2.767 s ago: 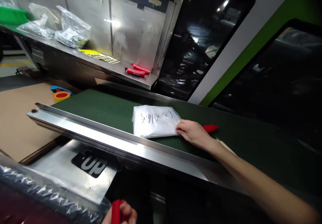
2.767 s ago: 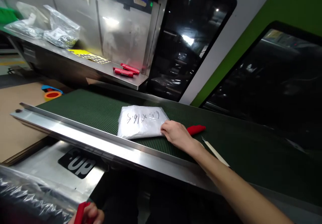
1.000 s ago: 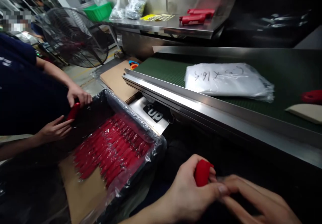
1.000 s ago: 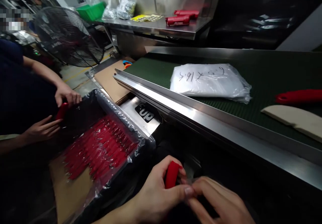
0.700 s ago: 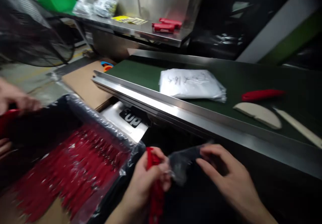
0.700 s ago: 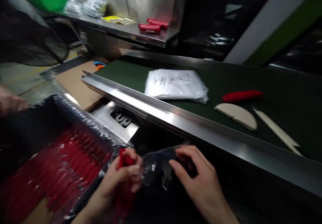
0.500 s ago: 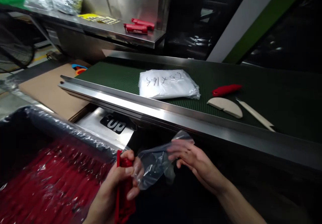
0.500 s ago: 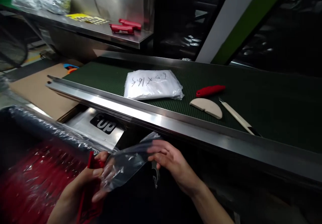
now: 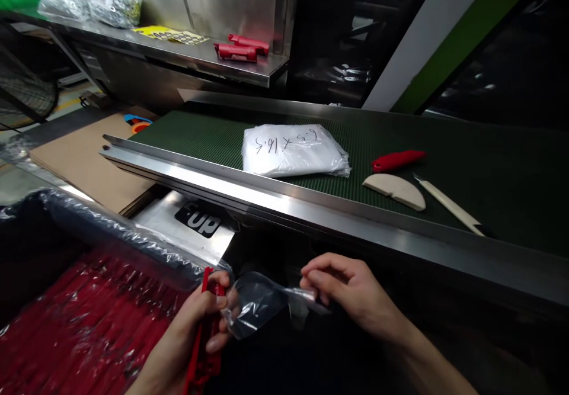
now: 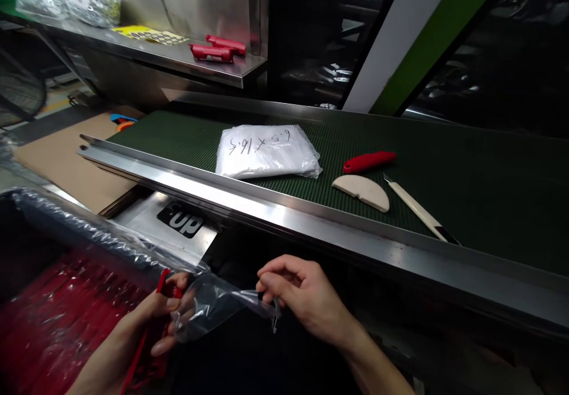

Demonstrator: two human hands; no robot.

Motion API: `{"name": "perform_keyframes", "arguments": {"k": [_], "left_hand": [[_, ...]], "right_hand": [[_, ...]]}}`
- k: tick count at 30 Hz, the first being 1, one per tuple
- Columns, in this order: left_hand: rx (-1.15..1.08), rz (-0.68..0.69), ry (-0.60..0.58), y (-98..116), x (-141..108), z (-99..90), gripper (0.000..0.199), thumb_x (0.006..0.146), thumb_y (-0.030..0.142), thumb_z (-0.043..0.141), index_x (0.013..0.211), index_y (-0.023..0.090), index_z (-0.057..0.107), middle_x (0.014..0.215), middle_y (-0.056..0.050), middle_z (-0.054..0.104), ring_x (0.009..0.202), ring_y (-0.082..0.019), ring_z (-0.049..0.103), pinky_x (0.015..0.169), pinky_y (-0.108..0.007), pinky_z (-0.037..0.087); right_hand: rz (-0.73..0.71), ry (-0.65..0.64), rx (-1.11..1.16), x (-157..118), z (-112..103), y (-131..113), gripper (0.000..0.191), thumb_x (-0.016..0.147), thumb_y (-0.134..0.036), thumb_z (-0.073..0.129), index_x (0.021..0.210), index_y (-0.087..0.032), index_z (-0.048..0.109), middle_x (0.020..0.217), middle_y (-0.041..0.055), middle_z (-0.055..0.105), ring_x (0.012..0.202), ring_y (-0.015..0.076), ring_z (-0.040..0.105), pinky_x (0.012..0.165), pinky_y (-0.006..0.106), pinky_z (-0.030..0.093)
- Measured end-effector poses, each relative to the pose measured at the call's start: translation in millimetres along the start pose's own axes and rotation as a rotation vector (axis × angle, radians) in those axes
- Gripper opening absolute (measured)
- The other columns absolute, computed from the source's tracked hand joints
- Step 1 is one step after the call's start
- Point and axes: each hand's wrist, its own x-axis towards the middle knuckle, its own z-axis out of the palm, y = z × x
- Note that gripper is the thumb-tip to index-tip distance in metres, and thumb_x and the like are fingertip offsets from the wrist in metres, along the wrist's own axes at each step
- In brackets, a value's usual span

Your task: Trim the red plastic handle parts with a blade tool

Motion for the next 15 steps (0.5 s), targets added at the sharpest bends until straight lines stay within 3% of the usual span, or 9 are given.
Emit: {"name": "perform_keyframes", "arguments": {"k": [3,5,9,12,15], "left_hand": [[-0.048,-0.025,0.046,1.3,-1.0,-2.3,0.029,0.071,0.011,0.073,0.094,0.017,0.056,0.068,0.003,0.042,0.053,-0.007,0.039,0.036,-0.011,0.035],[-0.05,-0.035,0.082,3.9,-2.3,-1.9,0.032,0.068,0.011,0.074,0.094,0.017,0.055,0.067,0.003,0.041,0.05,-0.007,0.038,0.036,-0.011,0.033],[0.025,-0.037,0.116,10.6,-5.6,0.2,0.038,0.064,0.016,0.075,0.094,0.017,0.051,0.064,0.005,0.04,0.044,-0.003,0.029,0.035,-0.011,0.027],[0.089,-0.026,0.114,12.6,-4.6,0.1,0.04,0.064,0.02,0.074,0.094,0.019,0.047,0.062,0.007,0.039,0.042,-0.003,0.024,0.037,-0.011,0.024],[0.216,0.034,0.142,10.2,-1.9,-0.8,0.036,0.067,0.025,0.07,0.095,0.019,0.047,0.063,0.005,0.041,0.045,-0.005,0.028,0.038,-0.013,0.02]], "right_hand": [[-0.008,-0.055,-0.004,-4.7,5.7,2.7,0.05,0.083,-0.061,0.065,0.116,-0.024,0.065,0.113,0.0073,0.068,0.096,0.0167,0.064,0.079,0.025,0.051],[0.008,-0.063,-0.011,-6.3,10.5,7.7,0.057,0.074,-0.056,0.077,0.119,-0.025,0.062,0.122,0.0077,0.064,0.105,0.0205,0.062,0.086,0.03,0.051],[0.051,0.111,-0.023,-0.2,19.5,18.3,0.036,0.078,-0.044,0.077,0.102,-0.02,0.065,0.098,0.0061,0.07,0.085,0.0158,0.066,0.072,0.025,0.052],[0.082,0.185,-0.034,6.8,21.2,20.5,0.036,0.078,-0.048,0.074,0.09,-0.016,0.068,0.077,0.0045,0.069,0.065,0.0129,0.062,0.06,0.023,0.05],[0.1,0.183,-0.064,6.8,17.5,19.4,0.038,0.079,-0.053,0.071,0.086,-0.015,0.07,0.076,0.0056,0.069,0.063,0.0129,0.06,0.057,0.022,0.049]]}}
